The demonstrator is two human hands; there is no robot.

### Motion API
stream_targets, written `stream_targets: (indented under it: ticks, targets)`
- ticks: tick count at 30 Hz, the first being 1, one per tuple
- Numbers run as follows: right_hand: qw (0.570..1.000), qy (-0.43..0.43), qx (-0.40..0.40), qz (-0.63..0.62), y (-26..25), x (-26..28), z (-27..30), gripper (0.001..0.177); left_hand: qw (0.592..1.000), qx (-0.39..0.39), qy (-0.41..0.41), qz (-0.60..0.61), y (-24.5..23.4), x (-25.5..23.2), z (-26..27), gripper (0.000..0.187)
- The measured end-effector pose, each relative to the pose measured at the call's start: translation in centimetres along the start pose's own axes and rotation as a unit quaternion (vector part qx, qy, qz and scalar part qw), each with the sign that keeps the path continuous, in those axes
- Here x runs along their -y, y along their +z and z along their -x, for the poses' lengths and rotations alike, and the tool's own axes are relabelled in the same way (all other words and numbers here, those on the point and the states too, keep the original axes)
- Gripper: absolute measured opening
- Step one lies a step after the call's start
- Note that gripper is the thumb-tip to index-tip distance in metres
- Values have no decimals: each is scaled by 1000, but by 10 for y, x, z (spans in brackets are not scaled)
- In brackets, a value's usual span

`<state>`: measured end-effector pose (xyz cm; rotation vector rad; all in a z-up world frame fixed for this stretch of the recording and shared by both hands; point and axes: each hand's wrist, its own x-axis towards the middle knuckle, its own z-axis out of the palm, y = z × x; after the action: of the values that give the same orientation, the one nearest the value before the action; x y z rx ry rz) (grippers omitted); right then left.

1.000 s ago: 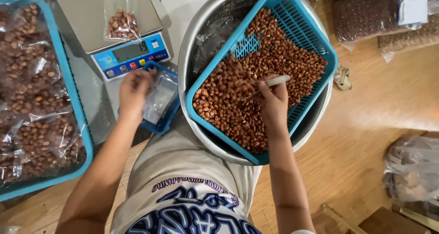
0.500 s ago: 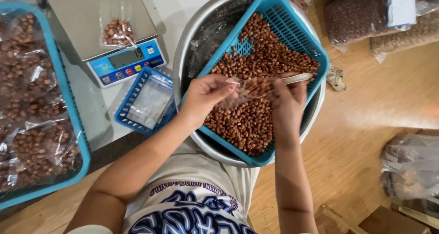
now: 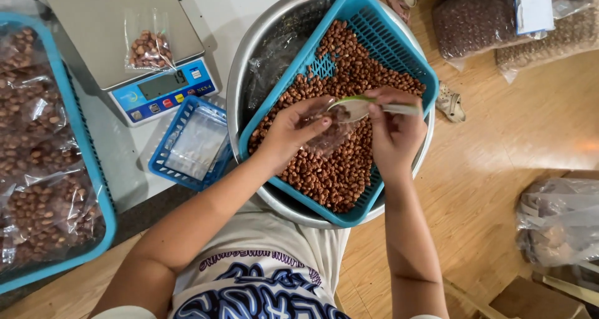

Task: The person scoops peanuts from a blue basket into small plastic bags using a plastic spoon. Each bag is placed on a digital scale to measure the weight, then moved to a tray. The process is repeated continuously.

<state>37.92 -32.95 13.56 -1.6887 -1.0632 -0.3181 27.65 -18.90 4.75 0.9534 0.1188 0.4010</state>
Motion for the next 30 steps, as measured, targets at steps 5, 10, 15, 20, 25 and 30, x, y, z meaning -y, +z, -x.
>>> stream_targets:
  ticks: [5, 10, 15, 20, 25, 30]
  targets:
    - [976, 168, -73, -115, 4, -13, 7, 14, 999, -2, -30, 24, 1, -9, -1, 50]
    - [889, 333, -189, -251, 7, -45, 26, 13, 999, -35, -13, 23, -15, -21, -2, 36]
    - [884, 379, -139, -235, 5, -41, 53, 18, 979, -173, 91, -51, -90, -124, -8, 26]
    - [864, 422, -142, -236, 6, -25, 64, 13, 786, -283, 203, -511, -276, -93, -48, 14]
    - [871, 390, -154, -256, 3, -32, 75, 16, 731, -341, 216, -550, -326, -85, -81, 17]
    - [873, 402, -146, -234, -6, -40, 81, 16, 804, -405, 241, -363, -325, -139, -81, 16]
